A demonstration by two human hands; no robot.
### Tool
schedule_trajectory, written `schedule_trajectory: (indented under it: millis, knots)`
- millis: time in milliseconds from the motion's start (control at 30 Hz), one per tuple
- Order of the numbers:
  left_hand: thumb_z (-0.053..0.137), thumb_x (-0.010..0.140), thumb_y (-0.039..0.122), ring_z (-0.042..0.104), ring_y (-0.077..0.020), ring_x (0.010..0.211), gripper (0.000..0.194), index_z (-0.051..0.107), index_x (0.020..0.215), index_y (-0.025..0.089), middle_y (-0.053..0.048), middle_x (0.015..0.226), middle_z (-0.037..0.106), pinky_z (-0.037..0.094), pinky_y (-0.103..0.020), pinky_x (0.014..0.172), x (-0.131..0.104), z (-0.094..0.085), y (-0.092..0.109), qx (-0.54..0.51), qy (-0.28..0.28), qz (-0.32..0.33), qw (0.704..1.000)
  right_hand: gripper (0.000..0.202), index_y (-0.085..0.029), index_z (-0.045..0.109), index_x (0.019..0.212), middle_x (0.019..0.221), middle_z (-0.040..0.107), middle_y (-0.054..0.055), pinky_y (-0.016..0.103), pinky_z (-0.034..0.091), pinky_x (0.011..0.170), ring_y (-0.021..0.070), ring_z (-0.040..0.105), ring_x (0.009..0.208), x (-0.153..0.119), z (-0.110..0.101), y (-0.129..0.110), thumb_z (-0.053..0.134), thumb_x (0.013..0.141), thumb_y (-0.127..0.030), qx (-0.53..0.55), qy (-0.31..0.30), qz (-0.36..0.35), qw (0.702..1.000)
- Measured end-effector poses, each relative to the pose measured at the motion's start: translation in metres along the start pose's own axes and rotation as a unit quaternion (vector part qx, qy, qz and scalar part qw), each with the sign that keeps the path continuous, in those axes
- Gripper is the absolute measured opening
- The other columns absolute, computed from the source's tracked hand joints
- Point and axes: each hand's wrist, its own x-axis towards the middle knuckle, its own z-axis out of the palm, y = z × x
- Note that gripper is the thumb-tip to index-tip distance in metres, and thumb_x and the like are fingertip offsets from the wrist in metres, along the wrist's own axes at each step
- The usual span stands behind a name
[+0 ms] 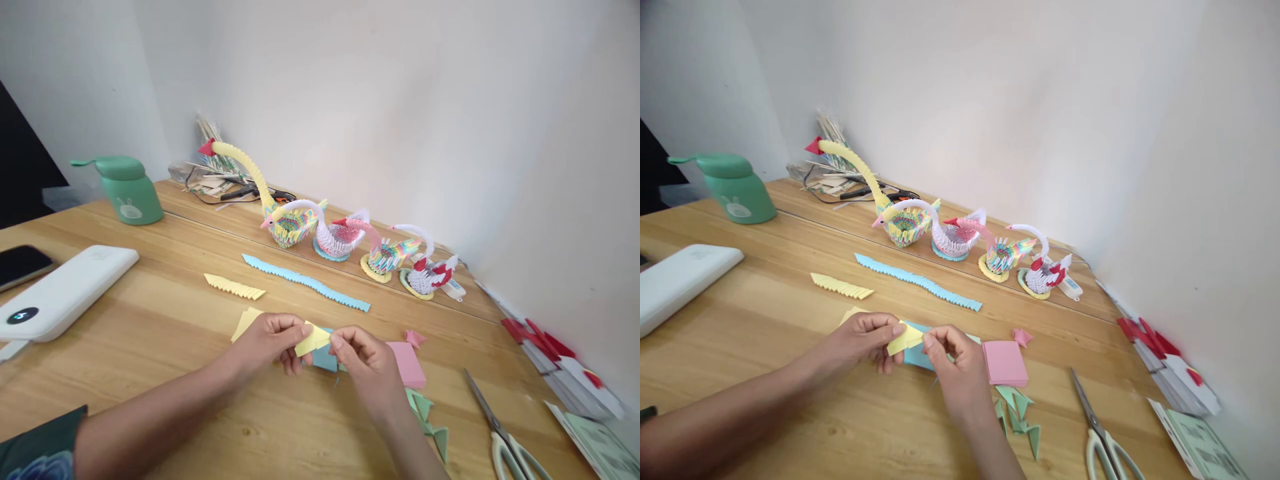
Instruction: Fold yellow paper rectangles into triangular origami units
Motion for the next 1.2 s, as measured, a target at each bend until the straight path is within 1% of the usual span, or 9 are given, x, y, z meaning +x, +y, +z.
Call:
schedule_trajectory:
  millis: [233,333,400,500,567,733,867,1000,1200]
  knots:
    - [0.055,0.077,0.053,0.056,-0.0102,0.045,0.04,0.06,0.079,0.014,-0.001,0.06,0.064,0.044,-0.022,0.048,0.0033,-0.0016,-0.0058,-0.032,-0.027,0.019,0.999,0.028,-0.017,0.06,0.066,0.061,0.057,-0.001,0.023,0.036,0.054,0.0131,0.046,0.057,0.0017,-0.0038,0.0006,0.059,0.077,-0.043,0.007,0.019,0.009,1.0]
    - [0.066,0.07,0.043,0.055,-0.0103,0.049,0.044,0.057,0.105,0.018,0.002,0.067,0.063,0.043,-0.021,0.047,0.0039,-0.0006,-0.0063,-0.008,0.012,0.056,0.998,0.029,-0.017,0.06,0.064,0.059,0.056,-0.001,0.023,0.035,0.053,0.0124,0.046,0.056,0.0038,-0.004,0.0038,0.06,0.076,-0.043,0.033,0.011,0.023,0.999]
    - [0.07,0.067,0.033,0.055,-0.0098,0.056,0.047,0.058,0.11,0.02,0.001,0.077,0.063,0.042,-0.02,0.049,0.0028,0.0006,-0.0051,0.027,0.04,0.099,0.994,0.03,-0.017,0.059,0.062,0.056,0.056,-0.002,0.023,0.035,0.052,0.0121,0.045,0.054,0.0051,-0.0033,0.0061,0.06,0.076,-0.044,0.042,0.001,0.031,0.999]
    - [0.067,0.069,0.032,0.052,-0.0093,0.057,0.023,0.068,0.086,0.015,0.0,0.071,0.063,0.041,-0.02,0.052,0.0007,0.0006,-0.0016,0.08,0.048,0.111,0.989,0.033,-0.017,0.057,0.059,0.053,0.054,-0.002,0.024,0.036,0.052,0.0121,0.046,0.052,0.0058,-0.0021,0.0075,0.06,0.077,-0.045,0.048,-0.026,0.032,0.998]
    - [0.062,0.074,0.039,0.051,-0.0088,0.052,0.027,0.065,0.066,0.013,0.001,0.058,0.06,0.041,-0.02,0.052,0.0005,-0.001,0.001,0.087,0.036,0.077,0.993,0.032,-0.017,0.06,0.065,0.056,0.057,-0.001,0.025,0.04,0.055,0.0133,0.051,0.055,0.0045,-0.0019,0.0063,0.057,0.08,-0.045,0.041,-0.039,0.023,0.998]
    - [0.062,0.073,0.047,0.052,-0.0075,0.045,0.037,0.058,0.059,0.013,0.001,0.054,0.061,0.04,-0.02,0.048,0.0033,-0.0054,0.0033,0.046,0.008,0.038,0.998,0.027,-0.021,0.058,0.106,0.084,0.067,0.003,0.029,0.047,0.07,0.0177,0.061,0.076,-0.0015,-0.0038,0.0024,0.058,0.081,-0.033,-0.053,0.017,-0.068,0.996]
    - [0.067,0.069,0.044,0.051,-0.0069,0.044,0.032,0.059,0.064,0.013,0.002,0.055,0.062,0.039,-0.019,0.046,0.0024,-0.0047,0.0023,0.029,-0.005,0.044,0.999,0.019,-0.023,0.06,0.093,0.087,0.066,0.002,0.028,0.046,0.072,0.0174,0.061,0.079,-0.0023,-0.0044,0.0037,0.061,0.076,-0.015,-0.169,-0.033,-0.172,0.97]
    - [0.069,0.068,0.042,0.052,-0.007,0.046,0.029,0.063,0.073,0.014,0.002,0.059,0.064,0.041,-0.019,0.049,0.0005,-0.0034,0.0024,0.017,-0.016,0.044,0.999,0.018,-0.021,0.059,0.08,0.079,0.063,0.002,0.027,0.046,0.066,0.0161,0.061,0.075,-0.0004,-0.0053,0.0051,0.05,0.079,-0.006,-0.21,-0.021,-0.285,0.935]
    - [0.067,0.069,0.045,0.052,-0.0086,0.047,0.033,0.064,0.061,0.012,-0.001,0.057,0.063,0.039,-0.019,0.046,0.0029,-0.0067,0.0022,0.047,-0.023,0.015,0.998,0.021,-0.022,0.06,0.084,0.081,0.064,0.002,0.026,0.047,0.065,0.0157,0.061,0.077,0.0007,-0.0092,0.0054,0.05,0.081,-0.003,-0.219,-0.014,-0.327,0.919]
